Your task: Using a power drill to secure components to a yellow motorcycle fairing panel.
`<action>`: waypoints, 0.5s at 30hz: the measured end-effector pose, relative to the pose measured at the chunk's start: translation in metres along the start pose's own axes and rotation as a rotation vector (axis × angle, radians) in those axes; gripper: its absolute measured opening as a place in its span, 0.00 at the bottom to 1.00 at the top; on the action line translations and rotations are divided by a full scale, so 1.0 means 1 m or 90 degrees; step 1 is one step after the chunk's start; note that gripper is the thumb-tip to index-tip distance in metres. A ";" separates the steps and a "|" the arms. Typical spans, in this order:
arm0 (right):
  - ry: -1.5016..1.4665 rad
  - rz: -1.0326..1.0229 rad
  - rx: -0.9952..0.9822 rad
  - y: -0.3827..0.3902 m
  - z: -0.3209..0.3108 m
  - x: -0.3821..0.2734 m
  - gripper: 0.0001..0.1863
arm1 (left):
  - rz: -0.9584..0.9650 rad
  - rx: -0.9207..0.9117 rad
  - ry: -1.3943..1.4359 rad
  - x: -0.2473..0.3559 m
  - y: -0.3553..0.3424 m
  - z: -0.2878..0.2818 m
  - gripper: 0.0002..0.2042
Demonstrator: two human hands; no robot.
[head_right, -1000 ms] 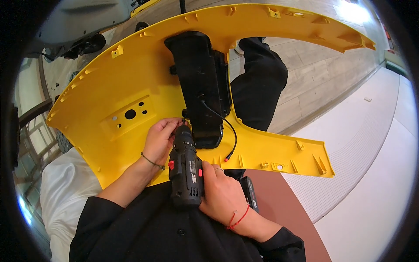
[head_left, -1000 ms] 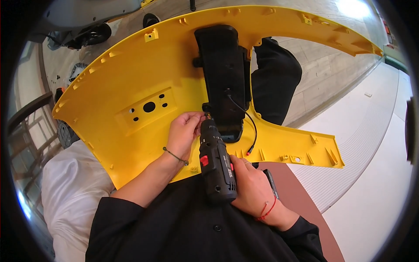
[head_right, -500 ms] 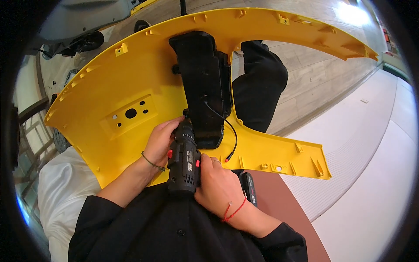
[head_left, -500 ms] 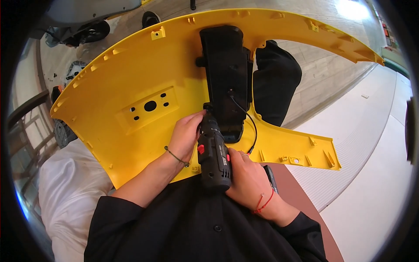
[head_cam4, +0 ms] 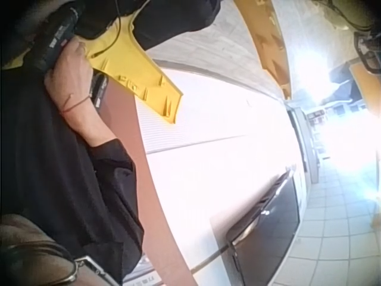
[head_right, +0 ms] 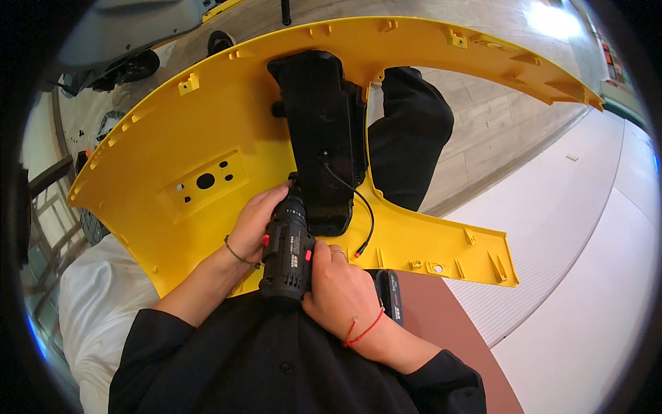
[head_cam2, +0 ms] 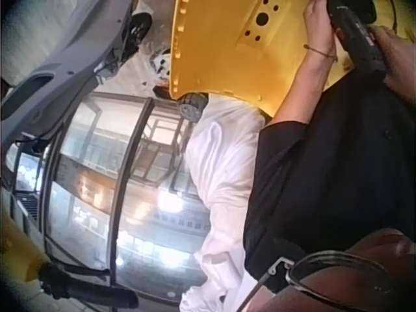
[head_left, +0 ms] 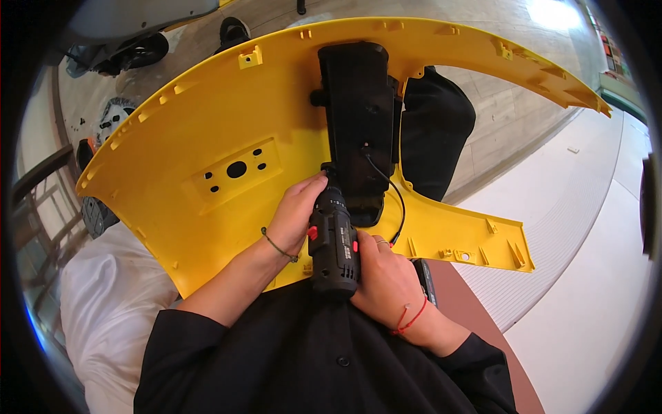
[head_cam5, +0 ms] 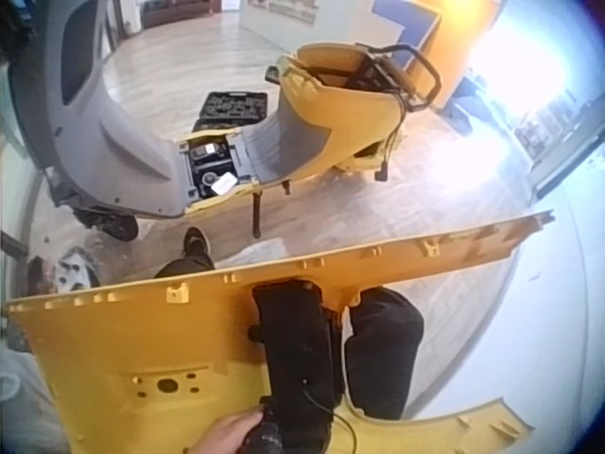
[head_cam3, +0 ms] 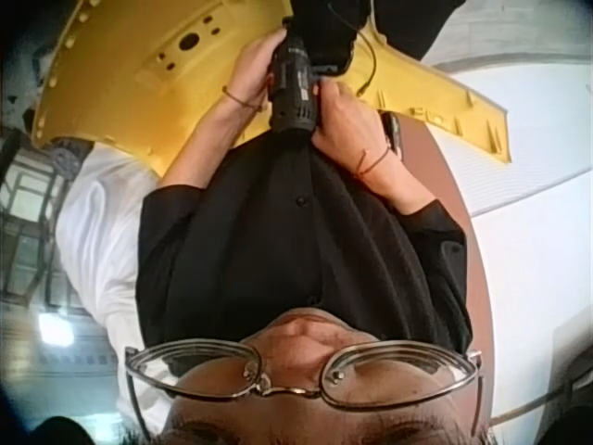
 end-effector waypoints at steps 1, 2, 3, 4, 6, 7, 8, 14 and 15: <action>-0.001 0.002 0.002 0.000 0.000 0.000 0.29 | -0.001 -0.002 0.004 0.000 -0.001 0.000 0.18; -0.002 0.003 0.002 -0.001 0.001 -0.001 0.29 | -0.002 -0.004 0.009 0.000 -0.001 0.000 0.18; 0.006 -0.022 0.022 -0.002 -0.002 -0.004 0.27 | -0.002 -0.004 0.008 0.002 0.001 0.002 0.18; 0.014 -0.047 0.043 -0.002 -0.004 -0.007 0.24 | -0.006 0.010 0.002 0.005 0.004 0.004 0.15; 0.010 -0.050 0.049 -0.002 -0.004 -0.007 0.24 | -0.011 0.025 -0.005 0.005 0.005 0.003 0.13; 0.008 -0.055 0.055 -0.002 -0.005 -0.007 0.24 | -0.007 0.020 -0.009 0.005 0.003 0.001 0.15; 0.007 -0.054 0.055 -0.002 -0.005 -0.008 0.24 | -0.003 0.015 -0.013 0.005 0.002 0.001 0.18; -0.011 -0.026 0.072 -0.006 -0.004 -0.005 0.22 | 0.001 0.034 0.004 0.005 0.002 -0.001 0.18; -0.011 -0.029 0.075 -0.006 -0.005 -0.005 0.22 | 0.001 0.032 0.004 0.006 0.003 0.000 0.18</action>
Point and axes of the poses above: each hand's wrist, its own y-axis away from the middle knuckle, its own z-axis out of the palm, x = y × z, the point moved 9 cm from there along -y, towards the middle knuckle, and after that the axes turned 11 degrees about x, right-handed, at the moved point
